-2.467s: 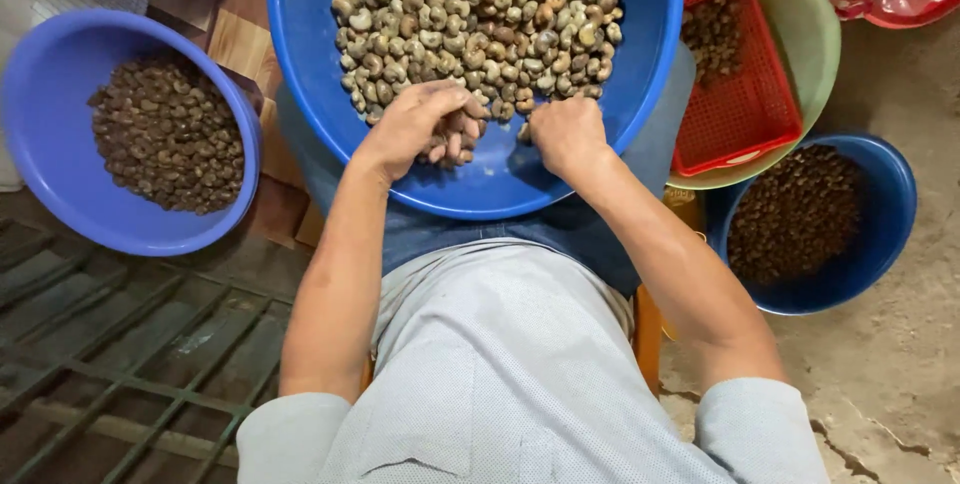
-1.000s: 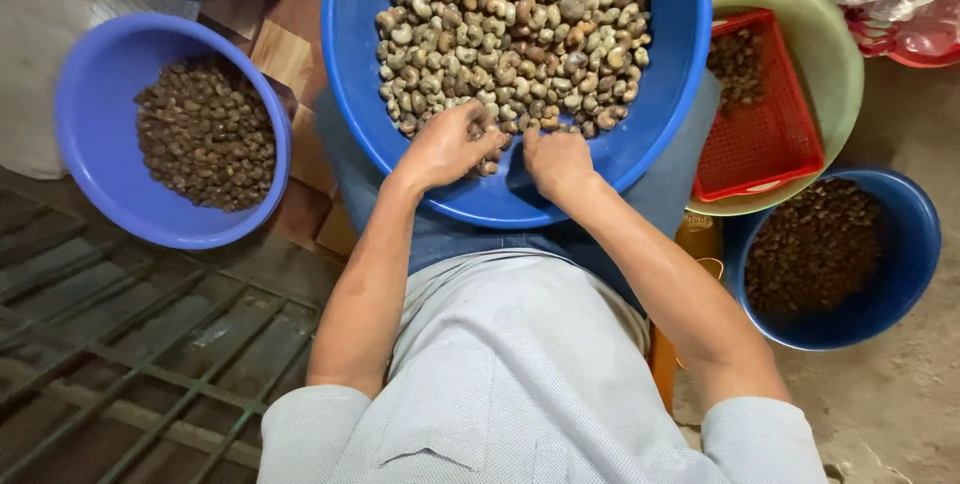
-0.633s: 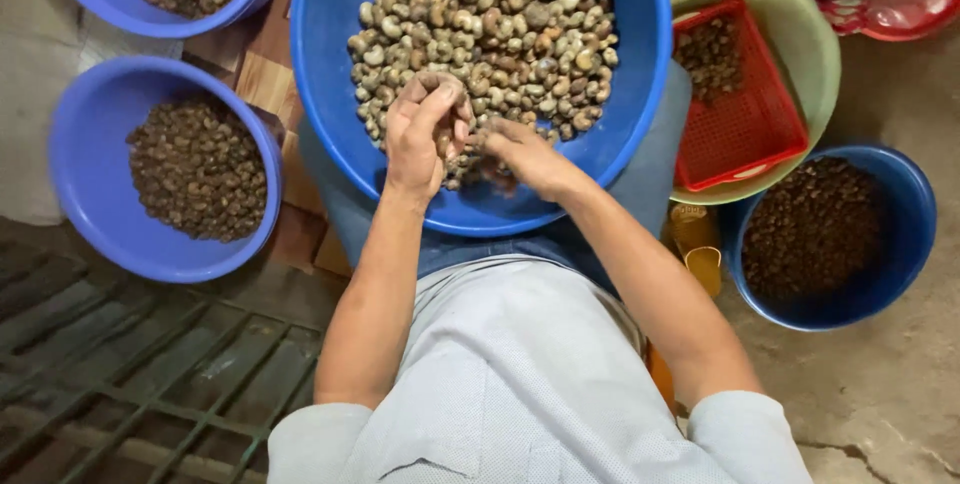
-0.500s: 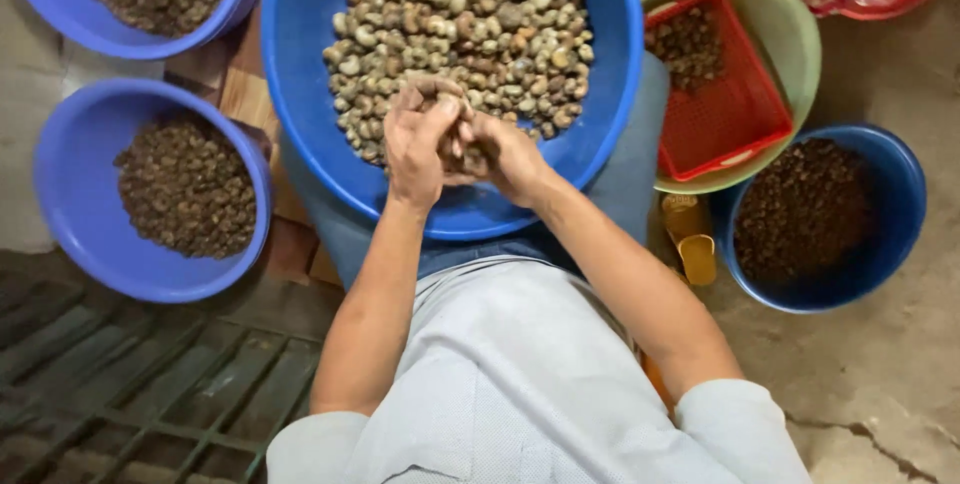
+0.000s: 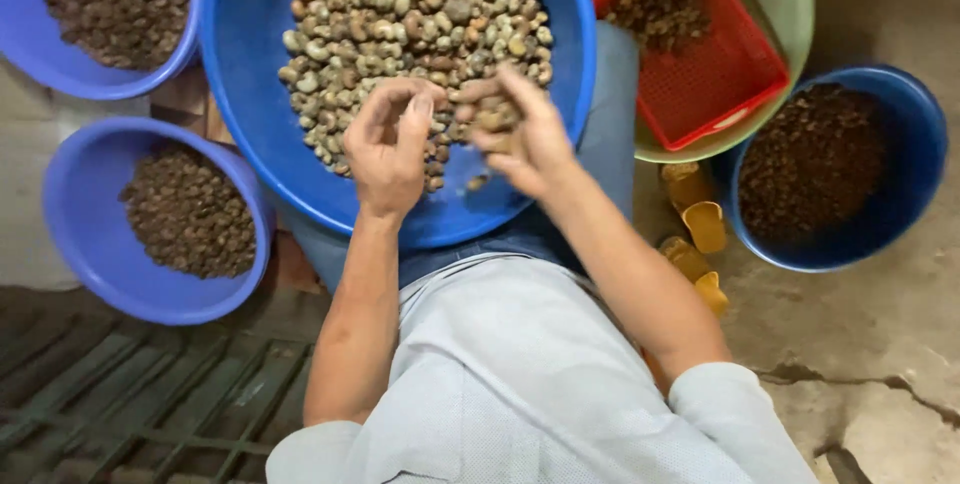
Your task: Manually sorting cashews from a large central basin into smaller bowls based on quality.
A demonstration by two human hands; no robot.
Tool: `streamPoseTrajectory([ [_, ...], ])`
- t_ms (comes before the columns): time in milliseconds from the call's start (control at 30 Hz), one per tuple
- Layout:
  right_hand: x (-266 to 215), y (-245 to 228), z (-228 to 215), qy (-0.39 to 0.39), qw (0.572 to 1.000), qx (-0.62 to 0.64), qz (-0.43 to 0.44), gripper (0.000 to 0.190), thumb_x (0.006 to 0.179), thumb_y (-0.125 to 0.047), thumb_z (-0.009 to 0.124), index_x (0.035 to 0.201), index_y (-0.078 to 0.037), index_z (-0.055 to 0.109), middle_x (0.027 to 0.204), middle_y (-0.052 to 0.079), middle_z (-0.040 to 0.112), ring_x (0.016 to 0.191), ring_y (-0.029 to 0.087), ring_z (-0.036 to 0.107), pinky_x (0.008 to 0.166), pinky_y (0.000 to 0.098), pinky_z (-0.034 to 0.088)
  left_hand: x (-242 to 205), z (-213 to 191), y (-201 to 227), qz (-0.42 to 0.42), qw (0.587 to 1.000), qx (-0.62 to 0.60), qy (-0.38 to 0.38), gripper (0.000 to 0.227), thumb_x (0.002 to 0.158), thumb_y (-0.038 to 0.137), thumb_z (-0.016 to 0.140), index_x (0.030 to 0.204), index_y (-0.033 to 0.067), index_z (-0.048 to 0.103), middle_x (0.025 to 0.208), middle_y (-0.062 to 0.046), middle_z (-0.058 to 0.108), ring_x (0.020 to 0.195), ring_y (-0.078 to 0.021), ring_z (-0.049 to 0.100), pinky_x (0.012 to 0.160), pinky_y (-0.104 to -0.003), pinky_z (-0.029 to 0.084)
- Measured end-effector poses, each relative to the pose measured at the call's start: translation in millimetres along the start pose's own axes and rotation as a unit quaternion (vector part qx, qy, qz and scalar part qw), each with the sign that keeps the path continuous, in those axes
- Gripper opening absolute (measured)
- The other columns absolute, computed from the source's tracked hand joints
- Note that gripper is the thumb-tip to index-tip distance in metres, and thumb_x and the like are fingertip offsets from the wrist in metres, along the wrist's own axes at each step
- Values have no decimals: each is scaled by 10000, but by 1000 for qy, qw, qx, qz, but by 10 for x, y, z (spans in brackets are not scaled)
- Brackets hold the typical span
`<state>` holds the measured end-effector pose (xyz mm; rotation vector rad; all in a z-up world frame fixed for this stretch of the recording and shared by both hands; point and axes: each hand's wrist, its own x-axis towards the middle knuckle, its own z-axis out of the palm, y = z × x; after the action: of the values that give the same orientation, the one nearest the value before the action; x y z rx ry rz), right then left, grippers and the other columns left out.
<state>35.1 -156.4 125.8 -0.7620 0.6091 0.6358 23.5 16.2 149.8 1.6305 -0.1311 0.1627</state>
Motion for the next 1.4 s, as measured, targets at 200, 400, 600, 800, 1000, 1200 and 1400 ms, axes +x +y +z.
streamPoseTrajectory([
  [200,-160,-673,-567,-45,969,150,-191,320,996,-357,631,922,-55,707,858,91,697,502,96,548,343,182,319,-25,-1,-270,-185,951,221,-109,129,932,144,643,1012,63,702,778,-33,695,623,-149,575,588,-294,492],
  [400,251,-917,-1791,198,948,135,-209,267,984,-270,627,1050,-29,720,892,62,679,732,146,604,561,222,411,-206,418,-1121,-9,883,395,-254,555,851,19,670,1382,158,591,1396,-140,572,1159,-325,605,989,-431,541],
  [600,322,-1051,-2337,281,920,198,-190,367,909,-221,650,1154,52,650,1049,216,657,969,317,655,898,467,651,-297,325,-1183,21,853,454,-256,342,858,-29,628,1181,79,659,1175,-181,571,880,-302,588,801,-439,535],
  [800,245,-882,-2272,328,921,-36,-208,193,985,-238,630,1115,-118,707,1006,24,749,846,131,719,755,267,579,-373,-7,-1078,14,861,479,-172,137,883,90,636,1011,42,641,911,-151,632,784,-376,638,723,-474,529],
  [1000,-67,-733,-997,146,802,-373,-443,204,1121,-89,536,1281,21,598,1062,147,695,774,164,591,732,280,534,-493,253,-1241,14,840,480,-254,127,880,105,605,977,63,676,869,-175,639,741,-406,655,697,-515,534],
  [1200,-180,-412,-262,22,532,-733,-424,139,1044,-177,735,1181,-162,747,978,33,759,889,264,761,694,384,589,-666,-17,-1494,-54,845,443,-295,330,891,275,732,1201,176,683,969,-81,691,930,-333,720,751,-466,581],
  [1400,590,290,-716,7,254,-923,-290,128,874,-283,667,975,-212,698,892,12,691,746,251,748,587,423,597,-682,-133,-1098,-98,832,441,-321,151,952,160,611,963,130,759,799,-99,698,776,-320,738,660,-418,595],
])
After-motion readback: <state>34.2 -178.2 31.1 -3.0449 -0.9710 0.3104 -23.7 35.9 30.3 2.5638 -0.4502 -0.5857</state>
